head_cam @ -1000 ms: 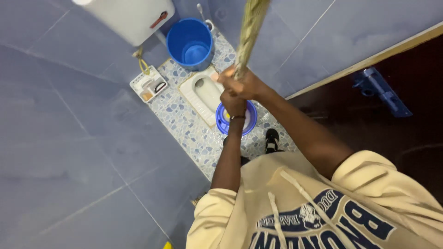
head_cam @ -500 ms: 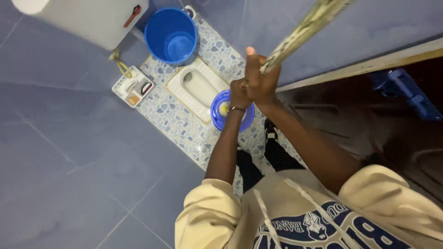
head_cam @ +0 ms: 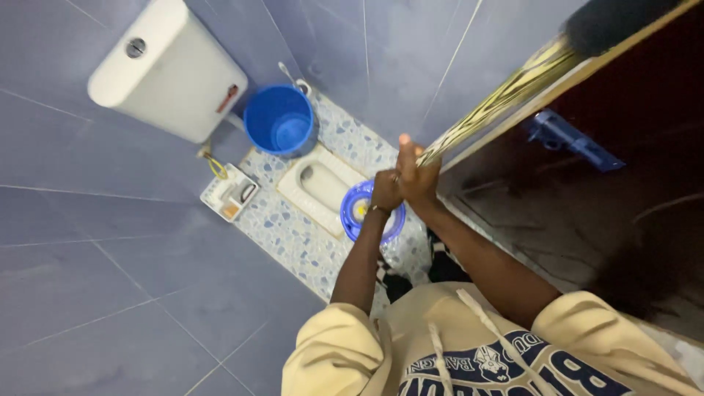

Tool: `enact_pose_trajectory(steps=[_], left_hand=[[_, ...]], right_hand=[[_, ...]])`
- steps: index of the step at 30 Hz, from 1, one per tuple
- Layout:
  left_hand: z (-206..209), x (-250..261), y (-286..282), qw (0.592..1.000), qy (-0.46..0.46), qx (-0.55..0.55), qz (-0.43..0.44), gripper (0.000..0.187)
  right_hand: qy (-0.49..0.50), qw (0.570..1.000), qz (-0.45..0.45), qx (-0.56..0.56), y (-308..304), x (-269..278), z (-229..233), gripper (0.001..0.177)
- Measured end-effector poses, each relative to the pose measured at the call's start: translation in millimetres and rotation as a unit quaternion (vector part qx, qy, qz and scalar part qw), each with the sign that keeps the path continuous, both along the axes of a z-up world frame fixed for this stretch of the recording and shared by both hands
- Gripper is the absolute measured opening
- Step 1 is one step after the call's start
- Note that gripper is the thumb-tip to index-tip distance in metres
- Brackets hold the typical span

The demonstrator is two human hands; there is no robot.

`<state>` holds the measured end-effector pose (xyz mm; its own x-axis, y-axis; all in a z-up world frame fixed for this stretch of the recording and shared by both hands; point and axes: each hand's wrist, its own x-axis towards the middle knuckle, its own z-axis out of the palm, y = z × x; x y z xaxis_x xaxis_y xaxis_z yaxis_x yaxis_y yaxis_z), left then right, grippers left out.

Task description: The person mops the tiled floor of a bathroom using a mop, scrubbing the area around a squat toilet and near a doorway.

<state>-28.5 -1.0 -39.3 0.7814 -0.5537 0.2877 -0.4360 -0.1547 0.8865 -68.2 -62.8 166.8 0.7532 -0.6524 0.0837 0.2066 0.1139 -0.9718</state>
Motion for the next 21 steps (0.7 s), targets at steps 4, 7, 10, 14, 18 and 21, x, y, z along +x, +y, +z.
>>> enact_pose_trajectory(steps=[4,7,10,14,18,21], left_hand=[[14,3,19,0.995,0.093,-0.024,0.023,0.025],[26,26,45,0.998,0.045,-0.05,-0.016,0.034],[42,24,69,0.997,0.052,0.052,-0.016,0.044],[114,3,81,0.99,0.119,-0.007,0.073,0.033],[179,-33,71,0.944,0.034,-0.162,0.284,0.03],[196,-48,63,0.906,0.047,-0.175,0.383,0.024]], right_hand=[[-0.044,0.967,0.213,-0.13,-1,-5,26,0.039],[-0.007,0.914,0.39,-0.11,-5,0,72,0.031],[-0.036,0.819,0.568,-0.064,-3,20,107,0.041],[-0.006,0.772,0.622,-0.129,5,35,124,0.057],[0.011,0.727,0.675,-0.122,26,36,150,0.05],[-0.037,0.689,0.719,-0.083,41,42,171,0.047]])
